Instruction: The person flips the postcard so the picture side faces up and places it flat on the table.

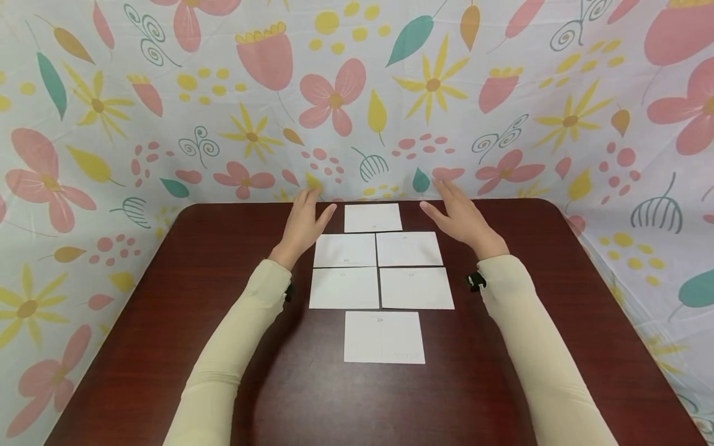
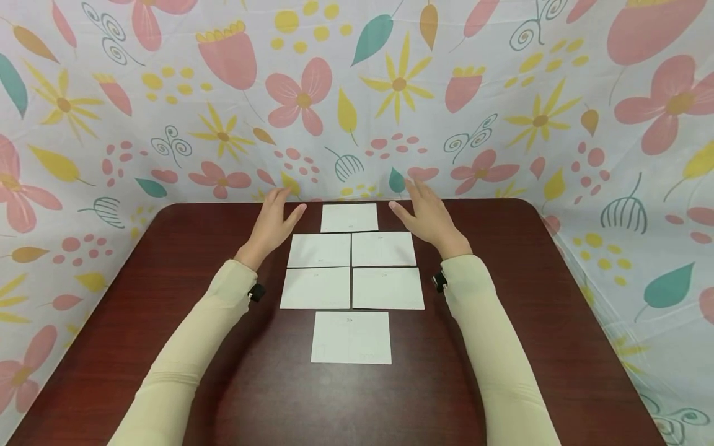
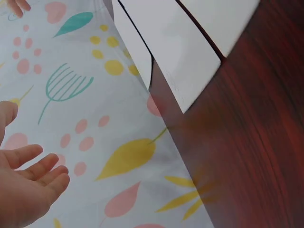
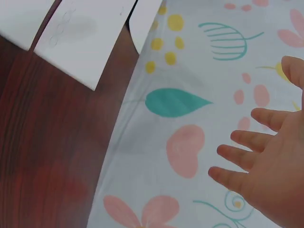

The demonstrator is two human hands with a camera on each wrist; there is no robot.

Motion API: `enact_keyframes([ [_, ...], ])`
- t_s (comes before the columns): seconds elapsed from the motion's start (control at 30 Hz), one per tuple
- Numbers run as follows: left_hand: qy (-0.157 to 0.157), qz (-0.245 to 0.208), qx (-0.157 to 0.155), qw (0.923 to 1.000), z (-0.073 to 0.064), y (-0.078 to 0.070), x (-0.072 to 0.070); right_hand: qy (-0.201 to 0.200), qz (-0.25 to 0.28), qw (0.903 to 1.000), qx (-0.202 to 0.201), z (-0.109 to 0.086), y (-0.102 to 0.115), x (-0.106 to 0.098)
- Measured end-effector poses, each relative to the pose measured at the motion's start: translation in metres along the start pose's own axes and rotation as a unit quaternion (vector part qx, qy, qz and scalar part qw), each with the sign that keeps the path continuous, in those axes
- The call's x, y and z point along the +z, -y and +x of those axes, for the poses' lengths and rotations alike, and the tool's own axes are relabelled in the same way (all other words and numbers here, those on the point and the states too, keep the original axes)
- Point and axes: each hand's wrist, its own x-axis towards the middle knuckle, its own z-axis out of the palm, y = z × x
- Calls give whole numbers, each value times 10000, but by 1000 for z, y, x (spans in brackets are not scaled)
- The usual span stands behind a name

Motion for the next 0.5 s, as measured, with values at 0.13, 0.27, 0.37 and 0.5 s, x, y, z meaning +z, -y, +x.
enact_keyframes([
  [0.13, 68, -448, -245, 9987, 7, -3, 4, 114, 386, 9992, 19, 9, 2, 4],
  [0.27, 10, -795, -314, 9963, 16, -3, 11, 131, 690, 9974, 139, 19, 3, 10],
  [0.37, -50, -1017, -393, 9940, 21, -1, 18, 47, 900, 9956, 262, 26, 2, 17],
  [0.5, -35, -1376, -676, 9882, 28, 2, 27, -39, 1264, 9909, 452, 35, -1, 27],
])
